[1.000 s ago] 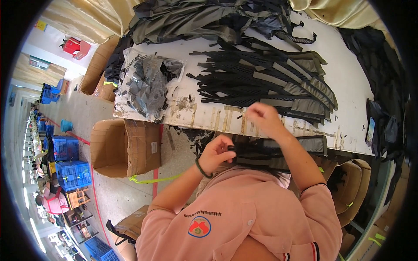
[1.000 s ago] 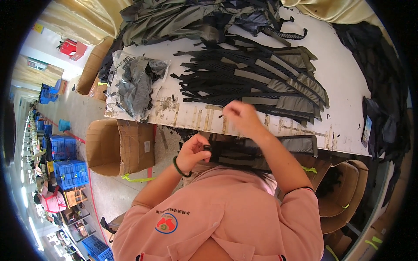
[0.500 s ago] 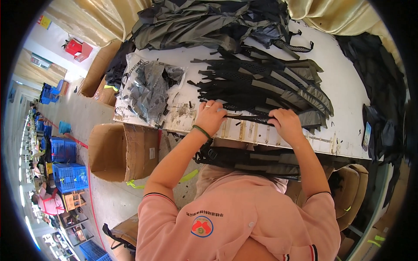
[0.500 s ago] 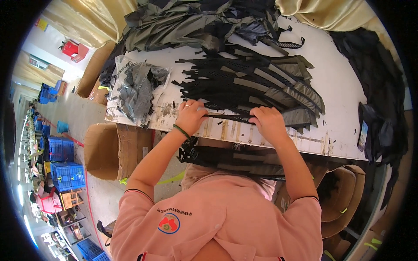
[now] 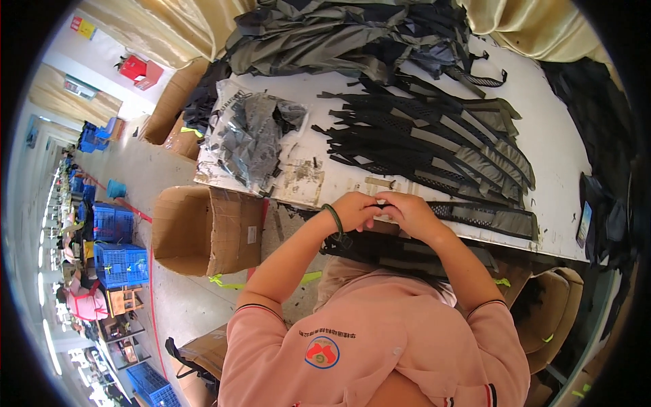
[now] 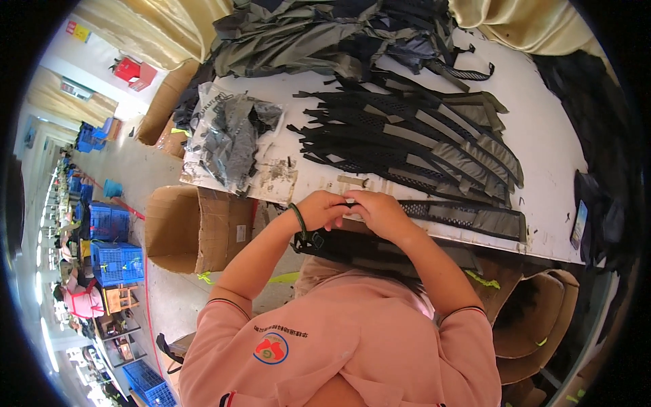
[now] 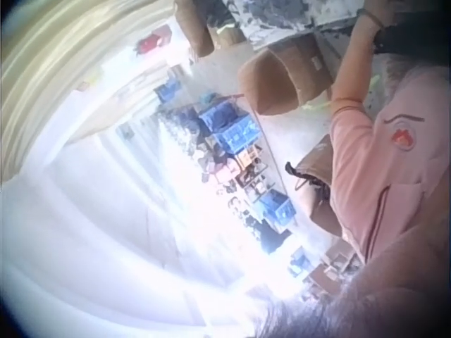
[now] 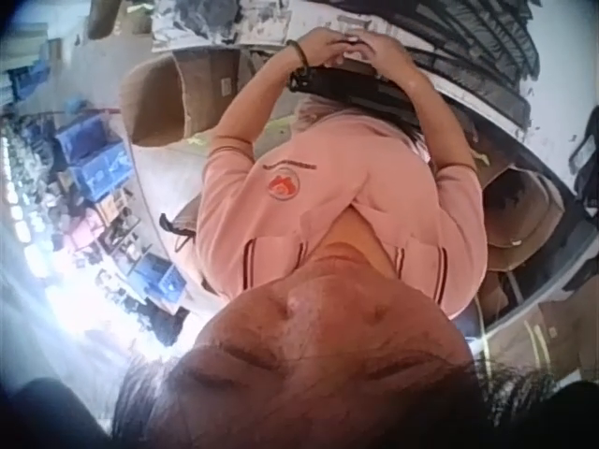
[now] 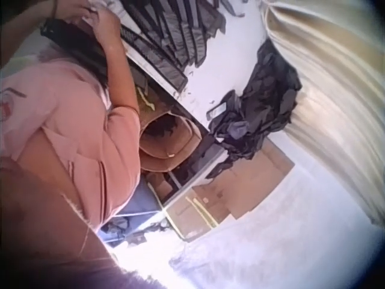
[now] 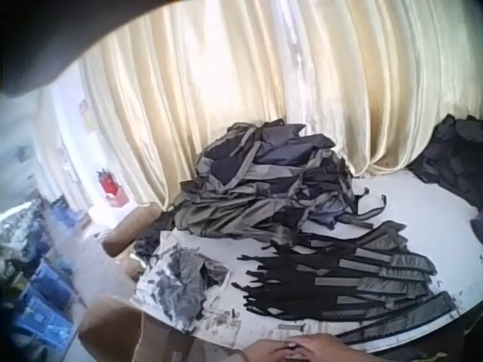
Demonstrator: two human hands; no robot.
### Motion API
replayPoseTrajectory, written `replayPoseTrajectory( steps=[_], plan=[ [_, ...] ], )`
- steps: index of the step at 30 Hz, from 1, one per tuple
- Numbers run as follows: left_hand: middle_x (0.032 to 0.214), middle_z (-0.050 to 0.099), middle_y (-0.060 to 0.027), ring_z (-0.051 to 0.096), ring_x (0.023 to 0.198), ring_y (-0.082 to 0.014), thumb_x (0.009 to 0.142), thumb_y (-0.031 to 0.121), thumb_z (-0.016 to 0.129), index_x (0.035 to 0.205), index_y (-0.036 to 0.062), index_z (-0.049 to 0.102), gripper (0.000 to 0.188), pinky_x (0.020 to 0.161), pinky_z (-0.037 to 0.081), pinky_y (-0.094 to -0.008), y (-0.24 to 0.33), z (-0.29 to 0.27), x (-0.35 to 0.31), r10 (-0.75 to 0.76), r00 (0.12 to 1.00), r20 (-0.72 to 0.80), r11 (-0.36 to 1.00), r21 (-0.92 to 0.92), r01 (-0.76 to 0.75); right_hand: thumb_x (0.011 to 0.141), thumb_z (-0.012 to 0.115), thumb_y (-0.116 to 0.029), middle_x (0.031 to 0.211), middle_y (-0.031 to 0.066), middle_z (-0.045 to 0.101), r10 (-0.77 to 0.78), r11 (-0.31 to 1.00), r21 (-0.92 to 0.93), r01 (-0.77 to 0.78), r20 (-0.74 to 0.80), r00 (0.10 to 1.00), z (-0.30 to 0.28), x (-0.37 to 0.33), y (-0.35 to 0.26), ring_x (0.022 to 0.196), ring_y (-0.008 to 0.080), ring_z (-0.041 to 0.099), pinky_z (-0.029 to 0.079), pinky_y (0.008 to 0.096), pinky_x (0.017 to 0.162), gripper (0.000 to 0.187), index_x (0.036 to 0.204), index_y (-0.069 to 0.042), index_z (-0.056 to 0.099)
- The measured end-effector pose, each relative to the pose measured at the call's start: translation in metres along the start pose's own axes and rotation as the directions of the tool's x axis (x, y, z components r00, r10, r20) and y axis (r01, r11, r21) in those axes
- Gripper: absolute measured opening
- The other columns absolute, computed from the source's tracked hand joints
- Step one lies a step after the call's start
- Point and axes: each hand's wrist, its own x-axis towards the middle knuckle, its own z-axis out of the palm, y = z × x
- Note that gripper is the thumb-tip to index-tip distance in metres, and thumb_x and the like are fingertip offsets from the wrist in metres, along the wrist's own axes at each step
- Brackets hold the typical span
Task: Inspecting and sorting mesh backpack shoulder straps at an assembly station.
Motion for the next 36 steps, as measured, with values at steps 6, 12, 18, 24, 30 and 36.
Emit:
replayPoseTrajectory(
  steps=[6,12,18,24,30,36],
  plan=[
    [0.078,0.065,-0.0101,0.062,0.062,-0.0202,0.086,0.020,0.061,0.096,0.0052,0.066,0.019,0.057,0.050,-0.0320,-0.071,-0.144,0.008,0.220,0.641,-0.735,0.922,0.372,0.110,0.083,0.061,-0.018,0.084,0.0135,0.064,0.090,0.995,0.041,-0.092,0.057,0.994,0.018,0.009,0.018,0.078,0.0322,0.061,0.048,0.0389,0.070,0.017,0.095,-0.007,0.061],
    [0.108,0.057,-0.0156,0.057,0.099,-0.0355,0.075,0.014,0.068,0.109,0.0088,0.058,0.036,0.081,0.048,-0.0411,-0.072,-0.204,0.020,0.157,0.467,-0.870,0.752,0.412,0.515,0.083,0.059,-0.019,0.084,0.0143,0.064,0.119,0.991,0.059,-0.121,0.047,0.992,0.019,0.011,0.026,0.078,0.0325,0.061,0.048,0.0369,0.070,0.018,0.095,-0.006,0.061],
    [0.105,0.061,-0.0106,0.058,0.096,-0.0328,0.077,0.013,0.068,0.103,0.0078,0.060,0.028,0.080,0.048,-0.0403,-0.094,-0.192,0.008,0.240,0.523,-0.818,0.767,0.490,0.415,0.082,0.061,-0.020,0.087,0.0133,0.064,0.066,0.991,0.115,-0.068,0.019,0.998,0.020,0.012,0.025,0.080,0.0311,0.061,0.048,0.0351,0.070,0.019,0.094,-0.005,0.064],
    [0.089,0.063,-0.0080,0.064,0.070,-0.0144,0.081,0.002,0.063,0.102,0.0020,0.055,0.023,0.057,0.049,-0.0238,-0.061,-0.135,0.000,0.143,0.573,-0.807,0.950,-0.051,-0.309,0.082,0.061,-0.013,0.078,0.0097,0.062,0.101,0.968,0.232,-0.099,0.005,0.995,0.013,0.017,0.026,0.069,0.0207,0.059,0.047,0.0298,0.065,0.017,0.096,-0.003,0.064],
    [0.088,0.064,-0.0092,0.065,0.076,-0.0199,0.087,0.008,0.060,0.097,0.0041,0.054,0.012,0.065,0.053,-0.0275,-0.026,-0.022,-0.007,0.009,0.909,-0.418,0.371,-0.842,-0.391,0.087,0.058,-0.007,0.077,-0.0008,0.056,0.248,0.761,0.598,-0.253,0.093,0.964,-0.007,0.019,-0.007,0.063,0.0061,0.052,0.044,0.0213,0.059,0.016,0.100,0.002,0.062],
    [0.083,0.062,-0.0045,0.059,0.078,-0.0154,0.091,0.021,0.057,0.089,0.0074,0.057,0.014,0.066,0.047,-0.0258,-0.021,0.025,0.000,0.153,0.961,-0.229,0.033,-0.971,-0.237,0.086,0.060,-0.007,0.080,-0.0006,0.057,0.218,0.716,0.672,-0.187,0.039,0.975,-0.013,0.005,-0.003,0.063,0.0059,0.052,0.044,0.0215,0.057,0.015,0.098,0.002,0.062]
  ],
)
